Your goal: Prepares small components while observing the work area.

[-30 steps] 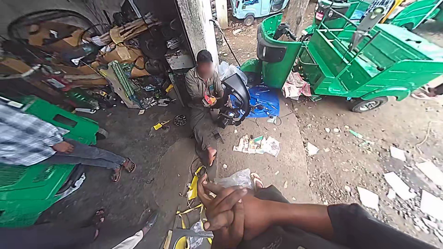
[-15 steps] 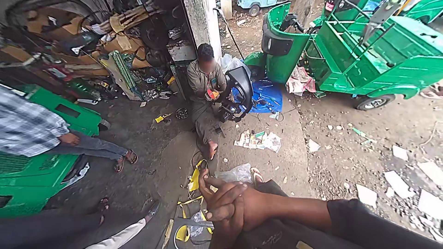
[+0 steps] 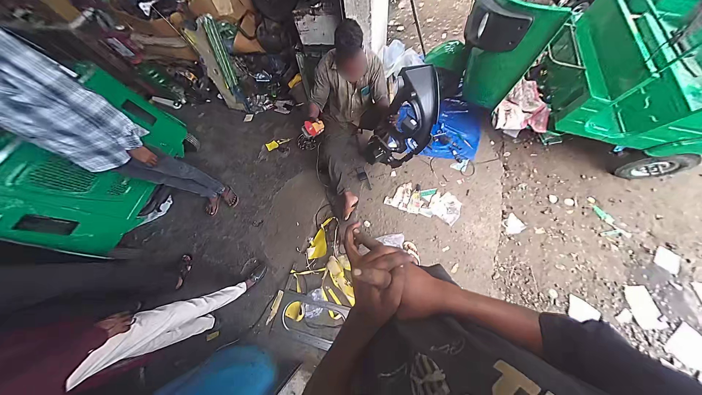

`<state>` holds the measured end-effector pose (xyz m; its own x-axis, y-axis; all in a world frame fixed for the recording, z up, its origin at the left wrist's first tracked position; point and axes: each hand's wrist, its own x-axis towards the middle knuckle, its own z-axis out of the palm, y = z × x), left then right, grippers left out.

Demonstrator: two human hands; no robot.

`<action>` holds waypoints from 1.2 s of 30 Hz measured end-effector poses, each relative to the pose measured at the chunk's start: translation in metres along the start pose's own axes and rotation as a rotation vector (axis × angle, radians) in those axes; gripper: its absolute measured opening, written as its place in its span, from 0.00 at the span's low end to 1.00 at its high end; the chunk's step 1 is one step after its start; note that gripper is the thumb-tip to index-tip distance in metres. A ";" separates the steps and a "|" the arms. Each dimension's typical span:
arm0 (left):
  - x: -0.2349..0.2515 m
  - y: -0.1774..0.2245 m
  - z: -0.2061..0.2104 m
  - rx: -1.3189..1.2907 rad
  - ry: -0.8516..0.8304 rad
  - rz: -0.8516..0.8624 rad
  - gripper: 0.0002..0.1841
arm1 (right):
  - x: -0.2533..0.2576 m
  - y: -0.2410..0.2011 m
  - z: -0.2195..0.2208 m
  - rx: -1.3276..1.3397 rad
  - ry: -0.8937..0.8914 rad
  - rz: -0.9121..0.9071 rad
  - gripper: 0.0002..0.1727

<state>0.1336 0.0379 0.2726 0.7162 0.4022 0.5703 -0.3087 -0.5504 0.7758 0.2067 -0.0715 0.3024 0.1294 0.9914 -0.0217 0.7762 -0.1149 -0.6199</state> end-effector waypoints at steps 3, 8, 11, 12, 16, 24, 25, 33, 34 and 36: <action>-0.002 0.000 -0.001 -0.011 -0.013 -0.002 0.13 | 0.001 -0.004 -0.003 0.037 -0.026 0.034 0.24; -0.001 -0.001 0.000 0.000 0.004 0.020 0.12 | 0.002 -0.009 -0.007 0.039 0.019 0.025 0.23; -0.005 -0.001 0.001 -0.016 0.005 0.022 0.12 | -0.006 0.012 0.016 -0.042 0.099 -0.104 0.21; -0.005 -0.002 0.001 -0.026 0.004 0.020 0.12 | -0.007 0.020 0.024 -0.046 0.168 -0.163 0.20; -0.006 -0.001 0.002 -0.050 0.002 0.026 0.13 | -0.008 -0.024 -0.041 0.044 -0.179 0.077 0.22; -0.007 -0.007 0.008 -0.063 0.004 -0.052 0.11 | -0.007 0.026 0.028 -0.074 0.243 -0.130 0.20; -0.008 -0.008 0.009 -0.069 -0.009 -0.079 0.10 | -0.008 0.027 0.030 -0.071 0.219 -0.100 0.21; -0.010 -0.011 0.009 -0.108 -0.026 -0.133 0.10 | -0.007 0.026 0.033 0.031 0.107 -0.015 0.18; -0.007 -0.012 0.011 -0.130 -0.037 -0.143 0.10 | -0.007 0.028 0.028 0.045 0.113 -0.013 0.18; -0.010 -0.014 0.007 -0.164 -0.099 -0.205 0.16 | -0.009 0.027 0.028 0.085 0.112 0.024 0.20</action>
<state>0.1352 0.0358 0.2542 0.8296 0.4148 0.3739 -0.2425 -0.3354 0.9103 0.2097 -0.0814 0.2642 0.2193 0.9745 0.0473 0.7175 -0.1283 -0.6846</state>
